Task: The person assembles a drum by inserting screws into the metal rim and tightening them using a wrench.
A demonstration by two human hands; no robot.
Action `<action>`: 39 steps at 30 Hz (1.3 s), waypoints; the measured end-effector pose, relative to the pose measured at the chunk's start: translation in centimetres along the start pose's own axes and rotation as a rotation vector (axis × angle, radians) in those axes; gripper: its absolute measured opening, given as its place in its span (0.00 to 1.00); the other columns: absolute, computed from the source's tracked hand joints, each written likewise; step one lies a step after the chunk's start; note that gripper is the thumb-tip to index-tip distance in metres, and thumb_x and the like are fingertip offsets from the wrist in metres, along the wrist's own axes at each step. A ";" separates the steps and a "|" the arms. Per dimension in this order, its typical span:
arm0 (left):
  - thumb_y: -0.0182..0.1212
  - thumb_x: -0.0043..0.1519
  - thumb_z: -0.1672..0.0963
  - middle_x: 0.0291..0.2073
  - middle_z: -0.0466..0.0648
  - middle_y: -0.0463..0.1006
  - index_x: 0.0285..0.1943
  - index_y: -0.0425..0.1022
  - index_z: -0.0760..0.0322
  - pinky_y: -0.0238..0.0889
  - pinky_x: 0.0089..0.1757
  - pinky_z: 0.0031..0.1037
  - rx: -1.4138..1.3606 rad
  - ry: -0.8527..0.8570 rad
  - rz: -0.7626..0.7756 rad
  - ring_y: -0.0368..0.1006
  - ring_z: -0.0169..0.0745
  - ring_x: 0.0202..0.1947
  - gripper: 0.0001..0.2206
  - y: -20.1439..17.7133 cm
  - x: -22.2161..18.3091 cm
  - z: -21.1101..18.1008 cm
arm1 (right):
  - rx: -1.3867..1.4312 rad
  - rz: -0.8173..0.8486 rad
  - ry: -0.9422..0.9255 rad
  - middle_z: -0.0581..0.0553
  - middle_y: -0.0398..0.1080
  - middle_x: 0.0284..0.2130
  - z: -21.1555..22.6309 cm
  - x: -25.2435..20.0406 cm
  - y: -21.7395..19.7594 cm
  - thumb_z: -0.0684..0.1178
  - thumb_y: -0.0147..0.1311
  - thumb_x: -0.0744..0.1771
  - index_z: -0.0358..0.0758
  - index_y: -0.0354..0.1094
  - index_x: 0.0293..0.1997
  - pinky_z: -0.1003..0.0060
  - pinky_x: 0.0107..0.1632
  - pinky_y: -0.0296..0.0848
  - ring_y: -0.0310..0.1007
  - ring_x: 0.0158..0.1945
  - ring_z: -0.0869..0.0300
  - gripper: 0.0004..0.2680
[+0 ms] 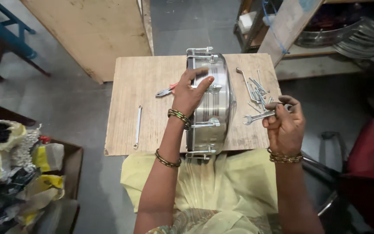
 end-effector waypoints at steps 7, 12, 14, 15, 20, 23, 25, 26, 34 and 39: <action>0.68 0.59 0.50 0.43 0.51 0.80 0.42 0.83 0.63 0.69 0.50 0.30 -0.094 -0.035 0.004 0.77 0.40 0.45 0.13 0.0 -0.2 0.1 | -0.187 0.073 -0.081 0.34 0.75 0.42 1.2 -1.4 4.7 0.39 0.47 0.74 0.35 0.60 0.59 0.65 0.40 0.74 0.71 0.34 0.64 0.07; 0.69 0.59 0.50 0.44 0.51 0.80 0.42 0.83 0.63 0.68 0.51 0.30 -0.103 0.007 -0.025 0.77 0.40 0.46 0.13 0.1 -0.1 0.3 | -0.334 0.118 -0.141 0.35 0.75 0.45 0.1 -1.8 6.6 0.40 0.46 0.74 0.35 0.60 0.59 0.66 0.40 0.75 0.72 0.34 0.65 0.07; 0.69 0.59 0.51 0.44 0.51 0.80 0.42 0.83 0.63 0.68 0.51 0.31 -0.113 0.022 -0.033 0.77 0.41 0.47 0.13 0.0 -0.2 0.3 | -0.424 0.128 -0.181 0.35 0.75 0.46 -0.4 -1.8 7.2 0.38 0.46 0.73 0.33 0.60 0.58 0.65 0.41 0.77 0.74 0.37 0.64 0.07; 0.69 0.60 0.51 0.45 0.51 0.80 0.42 0.84 0.63 0.68 0.52 0.31 -0.116 0.027 -0.039 0.76 0.41 0.47 0.12 0.0 -0.3 0.2 | -0.468 0.132 -0.198 0.35 0.75 0.47 -0.7 -1.9 7.4 0.38 0.46 0.73 0.33 0.61 0.57 0.65 0.41 0.78 0.74 0.38 0.64 0.06; 0.69 0.58 0.50 0.44 0.51 0.79 0.41 0.83 0.62 0.70 0.47 0.30 -0.093 -0.027 -0.039 0.77 0.40 0.43 0.13 -0.1 -0.2 0.3 | -0.857 0.036 -0.286 0.41 0.77 0.39 -1.4 -3.4 7.6 0.38 0.57 0.69 0.31 0.69 0.48 0.67 0.45 0.79 0.79 0.40 0.64 0.04; 0.70 0.58 0.49 0.41 0.50 0.78 0.39 0.82 0.63 0.69 0.45 0.30 -0.082 -0.032 -0.042 0.77 0.39 0.41 0.14 0.0 -0.2 0.5 | -1.107 -0.031 -0.321 0.43 0.77 0.33 -1.3 -4.5 7.5 0.40 0.62 0.67 0.32 0.73 0.44 0.69 0.40 0.76 0.78 0.37 0.64 0.04; 0.71 0.57 0.49 0.39 0.51 0.78 0.36 0.81 0.64 0.69 0.45 0.31 -0.054 -0.047 -0.039 0.75 0.40 0.40 0.14 0.0 -0.2 0.5 | -1.227 -0.004 -0.385 0.44 0.77 0.32 -1.0 -4.8 7.9 0.41 0.64 0.66 0.33 0.75 0.41 0.67 0.40 0.74 0.77 0.36 0.62 0.04; 0.71 0.57 0.49 0.39 0.50 0.78 0.35 0.81 0.65 0.68 0.45 0.31 -0.052 -0.036 -0.044 0.75 0.39 0.40 0.14 0.0 -0.2 0.5 | -1.281 0.039 -0.441 0.43 0.77 0.33 -0.8 -4.9 8.3 0.41 0.65 0.66 0.34 0.75 0.40 0.66 0.40 0.74 0.77 0.37 0.61 0.04; 0.69 0.60 0.49 0.41 0.51 0.78 0.33 0.78 0.66 0.67 0.50 0.31 -0.077 -0.029 -0.051 0.75 0.42 0.44 0.16 0.1 -0.3 0.8 | -1.347 0.077 -0.121 0.40 0.74 0.33 -3.3 -3.7 5.3 0.44 0.64 0.66 0.34 0.73 0.41 0.65 0.31 0.71 0.72 0.28 0.60 0.06; 0.68 0.62 0.50 0.43 0.51 0.79 0.35 0.78 0.66 0.62 0.55 0.32 -0.115 0.013 -0.018 0.71 0.42 0.54 0.15 0.0 -0.3 1.2 | -0.721 0.060 0.020 0.41 0.75 0.37 -3.6 -2.4 3.5 0.43 0.57 0.66 0.36 0.62 0.50 0.68 0.29 0.73 0.75 0.32 0.65 0.10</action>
Point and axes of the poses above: each hand's wrist, its own x-axis towards the middle knuckle, its own y-axis out of the palm, z = x × y, the point moved 4 cm from there along x, towards the middle knuckle
